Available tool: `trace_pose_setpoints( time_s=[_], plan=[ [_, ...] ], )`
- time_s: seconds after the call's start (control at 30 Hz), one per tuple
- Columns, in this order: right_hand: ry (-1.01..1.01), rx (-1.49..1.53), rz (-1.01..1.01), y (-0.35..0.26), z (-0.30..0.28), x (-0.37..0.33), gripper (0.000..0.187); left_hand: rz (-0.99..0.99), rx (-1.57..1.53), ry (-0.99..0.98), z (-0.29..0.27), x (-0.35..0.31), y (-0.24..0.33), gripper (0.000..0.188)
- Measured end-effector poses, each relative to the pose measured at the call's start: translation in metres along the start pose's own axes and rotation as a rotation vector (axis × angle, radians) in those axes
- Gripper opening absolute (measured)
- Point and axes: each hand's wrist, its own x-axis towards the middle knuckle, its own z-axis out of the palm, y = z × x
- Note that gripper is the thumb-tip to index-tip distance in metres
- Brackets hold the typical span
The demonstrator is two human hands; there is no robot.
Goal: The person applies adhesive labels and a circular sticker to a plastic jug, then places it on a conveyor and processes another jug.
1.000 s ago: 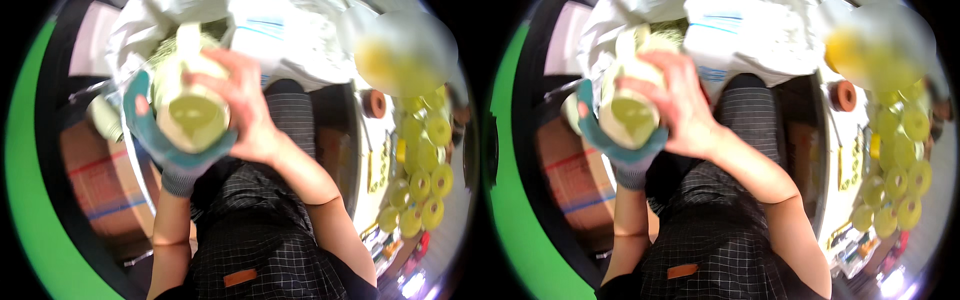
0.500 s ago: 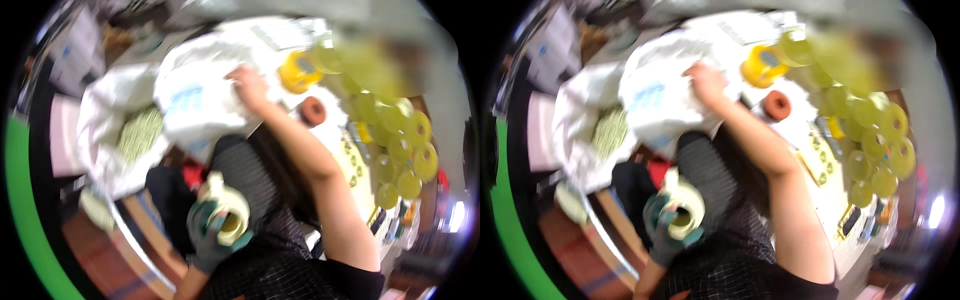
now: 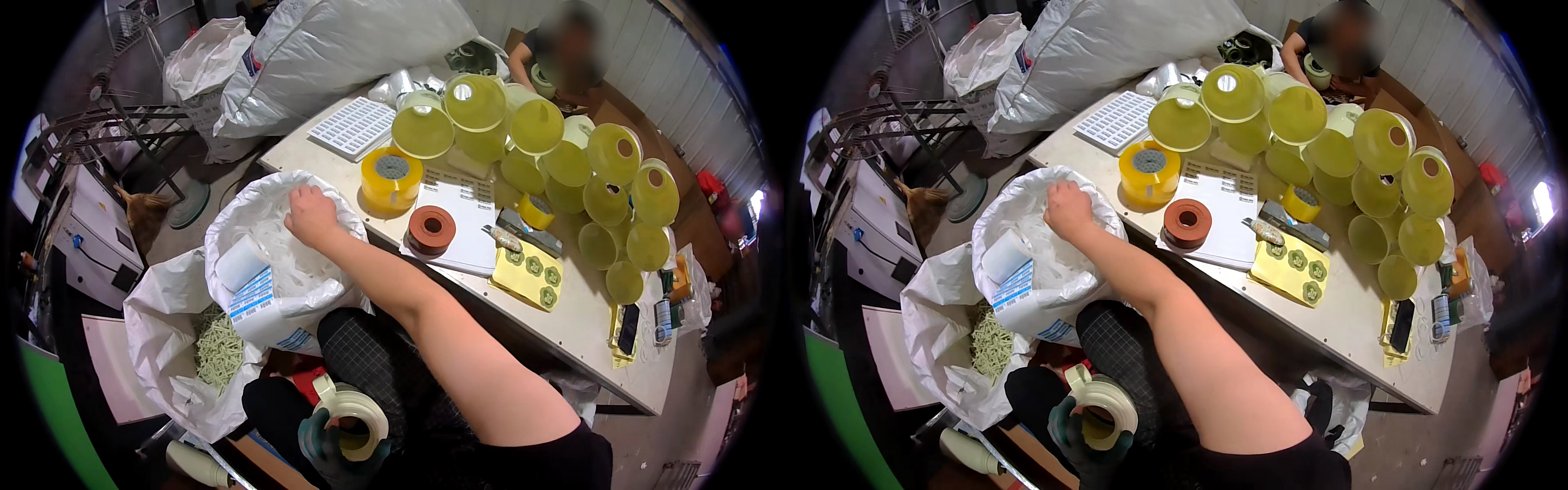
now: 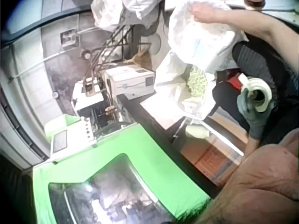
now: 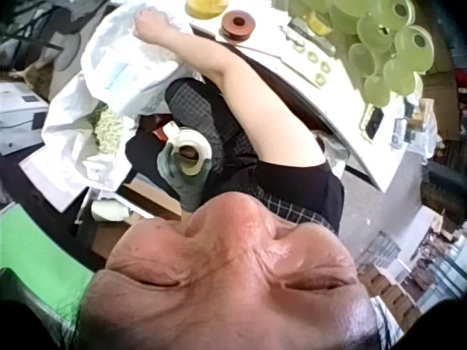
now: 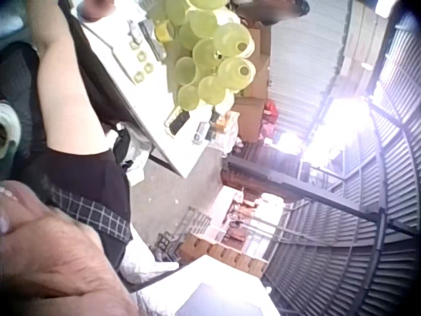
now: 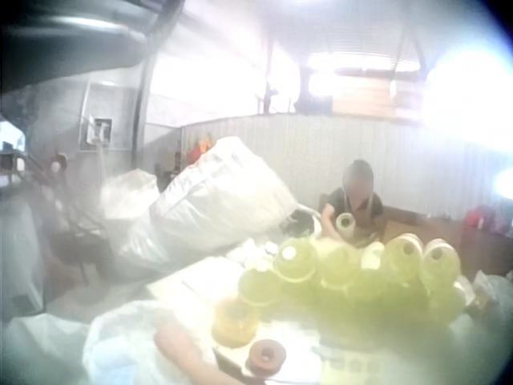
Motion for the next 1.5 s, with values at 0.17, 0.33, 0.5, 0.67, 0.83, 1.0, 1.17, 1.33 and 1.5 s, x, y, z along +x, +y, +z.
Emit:
trace_pose_setpoints(
  time_s=[0.17,0.33,0.5,0.67,0.83,1.0,1.17,1.33,1.5],
  plan=[
    [0.017,-0.079,0.006,0.031,0.037,0.010,0.011,0.001,-0.027,0.056,0.002,0.000,0.007,0.082],
    [-0.194,0.070,0.074,0.028,-0.030,-0.004,0.013,-0.049,-0.008,-0.032,0.004,-0.007,0.005,0.082],
    [-0.508,0.771,0.112,-0.007,-0.130,-0.059,0.018,-0.109,0.020,-0.046,0.006,-0.021,-0.010,0.104],
    [-0.609,0.786,-0.627,-0.058,-0.206,-0.164,0.016,0.007,0.127,0.076,0.013,-0.014,-0.020,0.100],
    [-0.364,0.634,-1.045,-0.081,-0.197,-0.191,0.035,-0.041,0.153,-0.183,0.026,-0.049,-0.077,0.054],
    [-0.316,0.781,-1.039,-0.066,-0.186,-0.208,0.041,0.081,0.182,-0.170,-0.009,-0.011,-0.044,0.048],
    [-0.650,0.650,-0.975,-0.065,-0.185,-0.215,0.048,-0.028,0.233,-0.350,-0.021,0.011,-0.024,0.031],
    [-0.718,0.613,-0.863,-0.077,-0.186,-0.221,0.042,0.107,0.362,-0.325,-0.027,0.018,-0.010,0.036],
    [-0.516,0.692,-0.845,-0.083,-0.188,-0.252,0.036,0.055,0.306,-0.239,-0.037,0.001,-0.009,0.056]
  ],
)
